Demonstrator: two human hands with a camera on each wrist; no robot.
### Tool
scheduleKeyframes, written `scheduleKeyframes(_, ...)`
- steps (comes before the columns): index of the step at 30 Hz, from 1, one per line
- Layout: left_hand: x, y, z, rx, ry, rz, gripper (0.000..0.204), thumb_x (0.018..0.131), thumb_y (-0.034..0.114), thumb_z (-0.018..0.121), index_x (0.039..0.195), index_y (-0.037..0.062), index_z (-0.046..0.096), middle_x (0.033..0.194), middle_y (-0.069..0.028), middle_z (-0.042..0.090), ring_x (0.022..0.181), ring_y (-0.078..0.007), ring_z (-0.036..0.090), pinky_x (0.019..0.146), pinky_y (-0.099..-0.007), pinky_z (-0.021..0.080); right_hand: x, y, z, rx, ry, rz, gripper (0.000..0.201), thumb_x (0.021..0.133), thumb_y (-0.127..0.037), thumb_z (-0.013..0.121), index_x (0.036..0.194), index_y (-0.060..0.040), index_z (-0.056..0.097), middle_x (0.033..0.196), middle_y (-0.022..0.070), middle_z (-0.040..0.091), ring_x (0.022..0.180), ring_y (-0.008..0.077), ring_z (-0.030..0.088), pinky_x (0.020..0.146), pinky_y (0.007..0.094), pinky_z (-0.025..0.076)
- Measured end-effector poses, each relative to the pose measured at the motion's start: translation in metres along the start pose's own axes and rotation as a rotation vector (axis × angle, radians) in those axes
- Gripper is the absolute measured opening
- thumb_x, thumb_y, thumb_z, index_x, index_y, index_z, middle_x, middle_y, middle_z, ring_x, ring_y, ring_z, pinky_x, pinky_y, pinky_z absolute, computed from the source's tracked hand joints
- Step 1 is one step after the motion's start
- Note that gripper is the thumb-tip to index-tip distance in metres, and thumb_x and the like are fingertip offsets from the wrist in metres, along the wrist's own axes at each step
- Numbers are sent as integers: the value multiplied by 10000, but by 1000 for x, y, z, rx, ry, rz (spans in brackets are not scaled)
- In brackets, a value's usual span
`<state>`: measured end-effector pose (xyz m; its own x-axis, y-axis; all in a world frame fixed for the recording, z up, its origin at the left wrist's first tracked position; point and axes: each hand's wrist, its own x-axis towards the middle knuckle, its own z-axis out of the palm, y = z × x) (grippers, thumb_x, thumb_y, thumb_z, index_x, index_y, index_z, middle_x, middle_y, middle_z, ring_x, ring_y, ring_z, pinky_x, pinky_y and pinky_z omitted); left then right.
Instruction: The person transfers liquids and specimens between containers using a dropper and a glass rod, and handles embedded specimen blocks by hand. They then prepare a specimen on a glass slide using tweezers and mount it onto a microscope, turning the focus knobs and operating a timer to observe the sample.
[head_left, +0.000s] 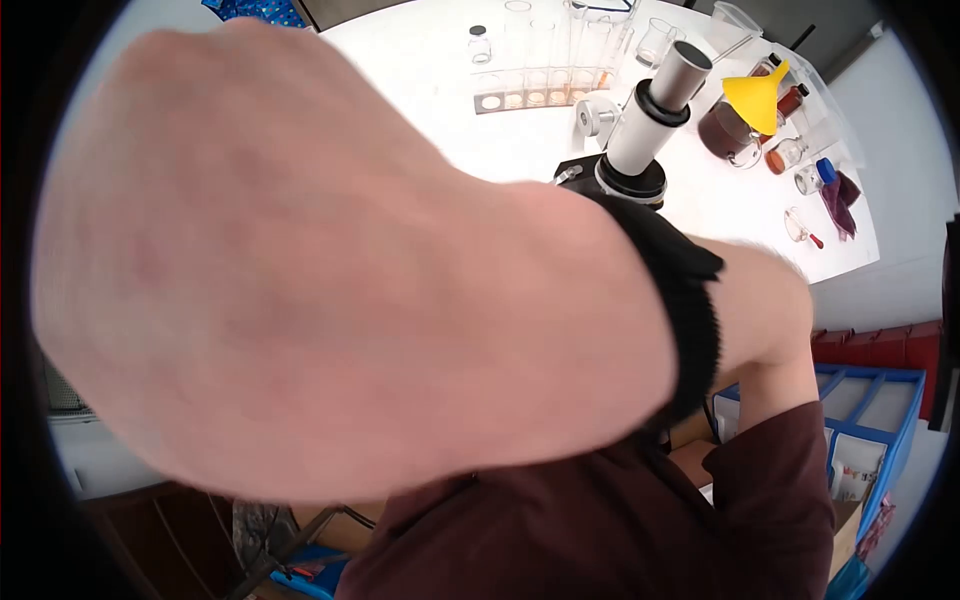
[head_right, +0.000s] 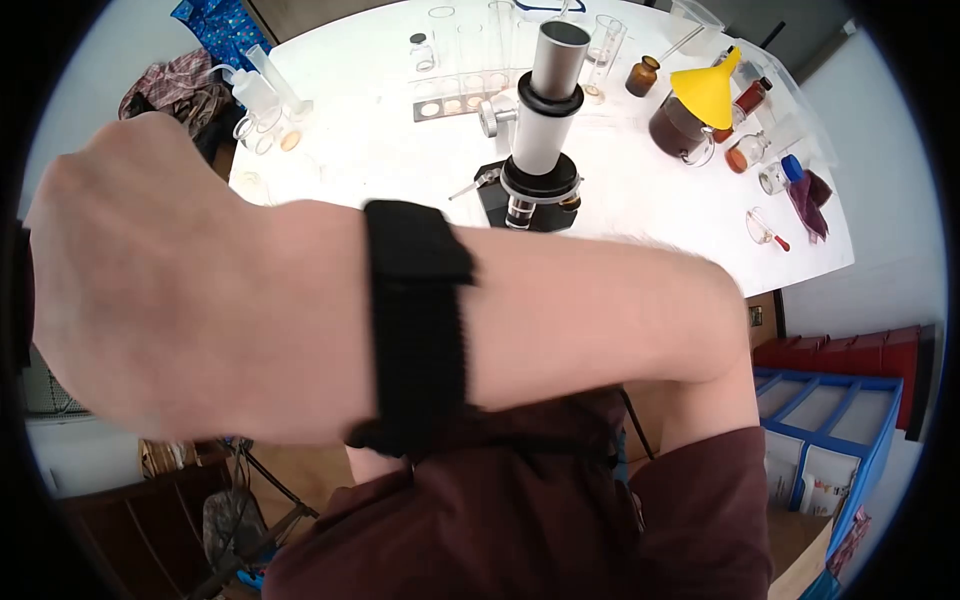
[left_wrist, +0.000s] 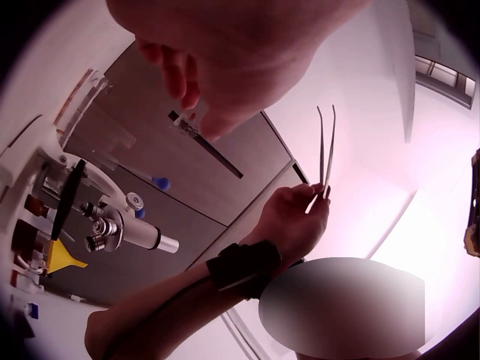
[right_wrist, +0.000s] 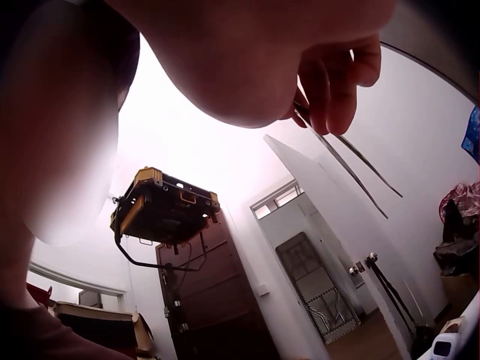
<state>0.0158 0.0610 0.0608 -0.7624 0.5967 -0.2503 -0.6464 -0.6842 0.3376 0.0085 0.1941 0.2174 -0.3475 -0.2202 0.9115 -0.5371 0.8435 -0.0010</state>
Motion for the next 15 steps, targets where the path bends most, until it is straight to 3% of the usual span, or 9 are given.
scheduleKeyframes(1, 11, 0, -1, 91, -33, 45, 530, 1078, 404, 430, 1516, 108, 390, 1484, -55, 517, 1317, -192, 519, 1078, -326, 469, -10, -1, -12, -4, 3, -7, 128, 882, -45, 583, 848, 15, 691, 873, 141, 683, 821, 197, 668, 683, 332, 531)
scheduleKeyframes(7, 63, -20, -39, 588, -232, 268, 281, 976, 38, 690, 1212, 72, 541, 1173, -57, 612, 1100, -147, 565, 1024, -343, 453, -63, -15, -84, 538, 225, 819, 302, 1076, -234, 504, 1052, 5, 688, 943, 130, 718, 742, 163, 674, 662, 299, 545)
scheduleKeyframes(8, 67, -25, -40, 590, -263, 277, 298, 983, 98, 686, 1238, 77, 534, 1176, -48, 589, 1068, -138, 552, 1000, -311, 428, -81, -16, -93, 551, 206, 886, 344, 1114, -289, 472, 1189, 7, 629, 1052, 97, 683, 802, 101, 630, 682, 257, 530)
scheduleKeyframes(10, 67, -29, -36, 626, -251, 279, 286, 982, 76, 675, 1232, 76, 535, 1173, -53, 588, 1071, -138, 548, 1006, -321, 427, -120, -22, -106, 570, 178, 1022, 354, 1114, -306, 467, 1177, 11, 611, 995, 99, 661, 773, 120, 623, 701, 275, 515)
scheduleKeyframes(12, 64, -32, -32, 646, -243, 270, 287, 975, 48, 663, 1227, 76, 527, 1171, -58, 583, 1067, -141, 542, 1009, -337, 428, -162, -29, -121, 732, 308, 1123, 258, 1115, -198, 448, 1182, -9, 611, 1086, 67, 676, 825, 96, 620, 708, 258, 494)
scheduleKeyframes(15, 55, -33, -32, 658, -295, 252, 326, 951, 57, 699, 1220, 74, 516, 1183, -75, 588, 1041, -138, 538, 999, -319, 427, -195, -41, -135, 962, 802, 1208, 236, 1113, -257, 426, 1127, -72, 572, 872, 1, 545, 666, 84, 460, 619, 257, 384)
